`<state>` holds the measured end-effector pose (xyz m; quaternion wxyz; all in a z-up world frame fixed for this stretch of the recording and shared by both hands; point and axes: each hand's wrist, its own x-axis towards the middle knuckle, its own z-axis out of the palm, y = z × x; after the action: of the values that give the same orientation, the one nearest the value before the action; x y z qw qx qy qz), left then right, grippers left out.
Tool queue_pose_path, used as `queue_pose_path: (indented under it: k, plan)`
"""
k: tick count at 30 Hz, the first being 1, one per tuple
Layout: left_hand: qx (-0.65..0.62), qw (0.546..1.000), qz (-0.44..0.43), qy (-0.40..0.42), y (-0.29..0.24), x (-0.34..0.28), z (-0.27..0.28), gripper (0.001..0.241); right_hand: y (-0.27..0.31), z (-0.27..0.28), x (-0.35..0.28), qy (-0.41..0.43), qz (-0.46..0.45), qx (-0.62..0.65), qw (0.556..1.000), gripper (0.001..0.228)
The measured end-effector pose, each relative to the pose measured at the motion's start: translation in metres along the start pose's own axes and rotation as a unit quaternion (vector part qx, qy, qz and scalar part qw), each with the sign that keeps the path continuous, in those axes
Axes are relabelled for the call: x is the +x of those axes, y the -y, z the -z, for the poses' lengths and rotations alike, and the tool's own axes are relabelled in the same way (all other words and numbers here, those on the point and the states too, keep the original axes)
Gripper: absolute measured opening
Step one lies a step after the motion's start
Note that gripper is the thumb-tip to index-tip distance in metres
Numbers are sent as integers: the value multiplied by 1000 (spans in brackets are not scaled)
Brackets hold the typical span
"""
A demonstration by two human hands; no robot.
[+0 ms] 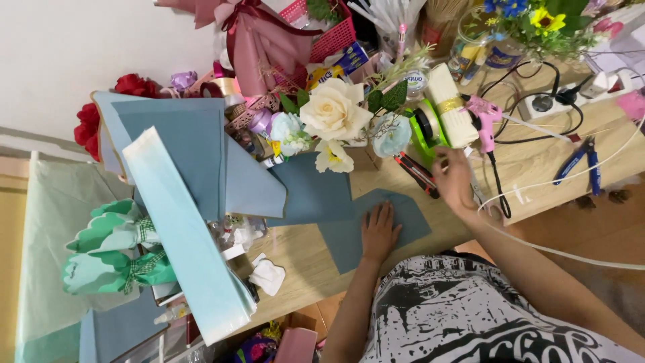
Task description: The person wraps a small bouquet of artificial flowers in blue paper. They fold the paper around the stems, secure it with a stapler, and adjust the arrangement on a cluttered workbench.
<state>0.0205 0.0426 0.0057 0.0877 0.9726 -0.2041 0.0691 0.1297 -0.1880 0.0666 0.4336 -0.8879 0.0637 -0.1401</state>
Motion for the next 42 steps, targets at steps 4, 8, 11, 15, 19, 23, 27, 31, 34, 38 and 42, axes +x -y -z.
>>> queue_pose_path:
  k: [4,8,11,15,19,23,27,31,34,38,42]
  plan:
    - [32,999,-16,-22,3,-5,-12,58,-64,-4,25,-28,-48,-41,998,29]
    - [53,998,-12,-24,3,-6,-20,54,-118,-32,43,2,-54,-70,996,22]
    - [49,999,-8,-11,2,-7,-16,58,-130,-44,50,12,-45,-91,995,20]
    - [30,1000,-1,-3,-2,-9,-17,60,-93,-24,55,25,-56,-83,995,17]
    - [20,1000,15,15,-5,-9,-13,61,-100,-28,52,27,-67,-52,996,20]
    - [10,999,15,34,-6,-9,-11,66,-91,-12,41,36,-104,21,994,20]
    - [6,999,22,39,-8,-7,-6,70,-58,12,10,44,-192,100,975,15]
    - [16,999,22,33,-8,-4,-5,71,-35,21,-7,24,-285,201,937,22]
    - [23,999,15,23,-4,-3,-9,66,-9,26,-9,18,-328,248,911,21]
    - [7,1000,7,8,0,-1,-8,61,-20,11,-8,-2,-373,303,877,20]
    - [1,1000,8,17,2,-2,-8,58,-31,-8,-38,68,-444,319,835,23]
